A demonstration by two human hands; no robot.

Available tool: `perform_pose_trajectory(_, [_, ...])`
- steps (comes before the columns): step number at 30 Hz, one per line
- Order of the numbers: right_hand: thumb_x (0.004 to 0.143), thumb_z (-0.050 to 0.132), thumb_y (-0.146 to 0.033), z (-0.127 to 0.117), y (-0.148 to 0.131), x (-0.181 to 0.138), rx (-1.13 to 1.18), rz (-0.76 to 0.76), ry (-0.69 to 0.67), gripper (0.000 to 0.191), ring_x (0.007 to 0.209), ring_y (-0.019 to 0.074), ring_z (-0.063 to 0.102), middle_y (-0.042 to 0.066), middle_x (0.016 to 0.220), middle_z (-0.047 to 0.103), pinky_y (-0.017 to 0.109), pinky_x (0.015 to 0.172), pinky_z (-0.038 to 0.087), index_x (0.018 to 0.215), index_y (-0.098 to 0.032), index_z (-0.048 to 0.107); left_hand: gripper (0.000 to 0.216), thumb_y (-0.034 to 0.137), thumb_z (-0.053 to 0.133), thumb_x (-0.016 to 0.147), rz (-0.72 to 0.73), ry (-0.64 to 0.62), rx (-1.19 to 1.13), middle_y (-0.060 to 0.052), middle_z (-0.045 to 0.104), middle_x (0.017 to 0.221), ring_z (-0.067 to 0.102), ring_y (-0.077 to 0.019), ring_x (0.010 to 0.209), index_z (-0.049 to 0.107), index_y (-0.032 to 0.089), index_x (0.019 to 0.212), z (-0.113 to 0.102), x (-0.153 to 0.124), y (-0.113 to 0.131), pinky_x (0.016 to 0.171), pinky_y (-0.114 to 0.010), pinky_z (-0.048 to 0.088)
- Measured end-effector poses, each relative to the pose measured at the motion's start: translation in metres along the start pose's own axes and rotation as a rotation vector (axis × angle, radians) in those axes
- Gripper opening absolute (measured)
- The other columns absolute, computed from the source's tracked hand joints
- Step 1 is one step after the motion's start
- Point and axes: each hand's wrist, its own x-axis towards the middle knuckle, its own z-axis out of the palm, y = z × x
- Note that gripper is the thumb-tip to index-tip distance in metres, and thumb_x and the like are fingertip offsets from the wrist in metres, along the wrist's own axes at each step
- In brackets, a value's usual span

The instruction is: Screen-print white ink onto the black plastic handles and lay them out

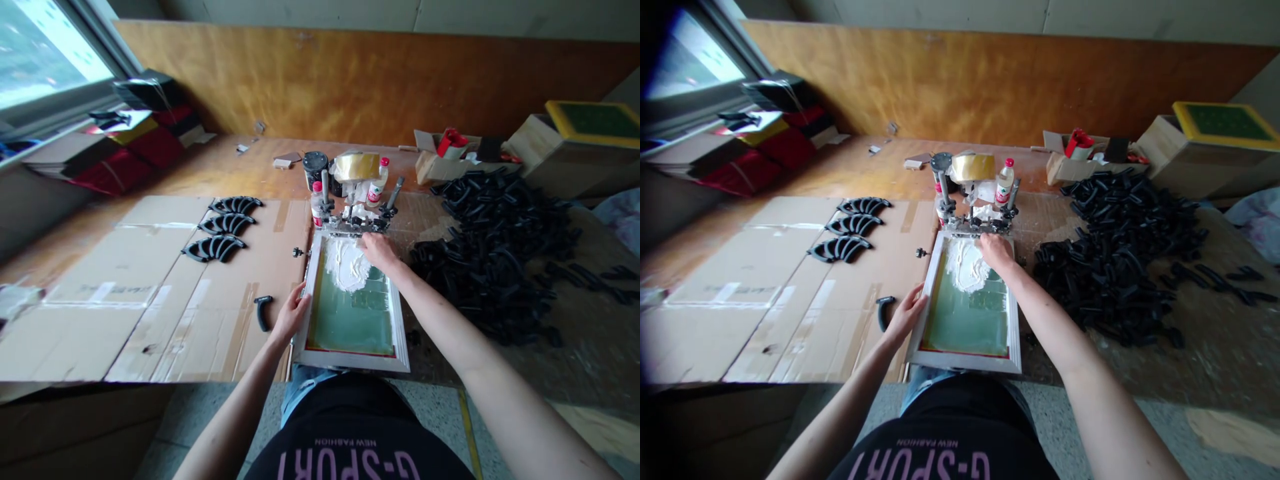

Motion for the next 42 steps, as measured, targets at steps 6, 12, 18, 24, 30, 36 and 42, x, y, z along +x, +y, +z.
perform_pose_trajectory(6, [0.082, 0.051, -0.005, 0.010, -0.010, -0.055, -0.028, -0.386, -0.073, 0.017, 0.088, 0.0227, 0.059, 0.010, 0.088, 0.066, 0.031, 0.076, 0.043, 0.088, -0.016, 0.063, 0.067, 0.057, 0.060, 0.079, -0.004, 0.012, -0.002, -0.005, 0.073, 0.093, 0.066, -0.0197, 0.082, 0.053, 0.022, 0.136, 0.000, -0.001, -0.004, 0.071, -0.027, 0.049])
perform_pose_trajectory(12, [0.081, 0.055, -0.009, -0.006, -0.004, -0.056, 0.100, -0.536, -0.129, 0.014, 0.082, 0.0191, 0.058, 0.003, 0.083, 0.065, 0.028, 0.072, 0.042, 0.082, -0.021, 0.063, 0.068, 0.058, 0.059, 0.081, 0.007, 0.024, 0.015, -0.006, 0.071, 0.095, 0.066, -0.0203, 0.085, 0.052, 0.020, 0.137, 0.001, -0.002, -0.003, 0.074, -0.028, 0.050])
perform_pose_trajectory(18, [0.085, 0.052, -0.008, 0.008, -0.009, -0.066, 0.054, -0.506, 0.023, 0.017, 0.093, 0.0224, 0.056, 0.008, 0.089, 0.066, 0.030, 0.078, 0.043, 0.089, -0.017, 0.067, 0.071, 0.059, 0.060, 0.079, -0.017, 0.005, -0.029, -0.006, 0.071, 0.089, 0.065, -0.0192, 0.075, 0.051, 0.017, 0.136, 0.002, -0.008, 0.009, 0.065, -0.027, 0.049])
perform_pose_trajectory(24, [0.085, 0.068, -0.029, -0.012, -0.010, -0.031, 0.122, -0.341, 0.042, 0.029, 0.087, 0.0209, 0.061, 0.004, 0.095, 0.069, 0.030, 0.075, 0.045, 0.113, -0.024, 0.065, 0.074, 0.060, 0.065, 0.075, -0.040, 0.030, -0.054, -0.004, 0.071, 0.082, 0.062, -0.0161, 0.063, 0.053, 0.018, 0.135, -0.002, -0.025, 0.042, 0.055, -0.024, 0.046])
perform_pose_trajectory(30, [0.089, 0.060, -0.040, -0.051, 0.046, 0.014, 0.074, 0.078, 0.268, 0.045, 0.080, 0.0234, 0.063, 0.006, 0.093, 0.071, 0.033, 0.074, 0.046, 0.133, -0.028, 0.056, 0.065, 0.070, 0.044, 0.084, 0.003, -0.035, -0.284, -0.005, 0.072, 0.091, 0.062, -0.0139, 0.063, 0.062, 0.022, 0.124, -0.013, -0.034, 0.097, 0.054, -0.024, 0.047])
perform_pose_trajectory(36, [0.092, 0.052, -0.036, -0.013, 0.086, -0.046, 0.214, 0.209, 0.174, 0.027, 0.076, 0.0205, 0.061, 0.005, 0.084, 0.069, 0.033, 0.073, 0.048, 0.106, -0.019, 0.067, 0.052, 0.065, 0.051, 0.084, 0.366, -0.013, -0.591, -0.006, 0.070, 0.099, 0.067, -0.0177, 0.087, 0.065, 0.020, 0.107, 0.003, -0.004, 0.163, 0.073, -0.028, 0.054])
perform_pose_trajectory(42, [0.084, 0.069, -0.029, 0.046, 0.026, -0.078, 0.144, -0.098, 0.008, 0.030, 0.100, 0.0235, 0.059, 0.008, 0.101, 0.067, 0.037, 0.090, 0.045, 0.113, -0.023, 0.066, 0.057, 0.067, 0.048, 0.084, 0.224, 0.053, -0.593, -0.008, 0.071, 0.092, 0.067, -0.0165, 0.081, 0.060, 0.019, 0.113, 0.033, -0.006, 0.153, 0.065, -0.026, 0.053])
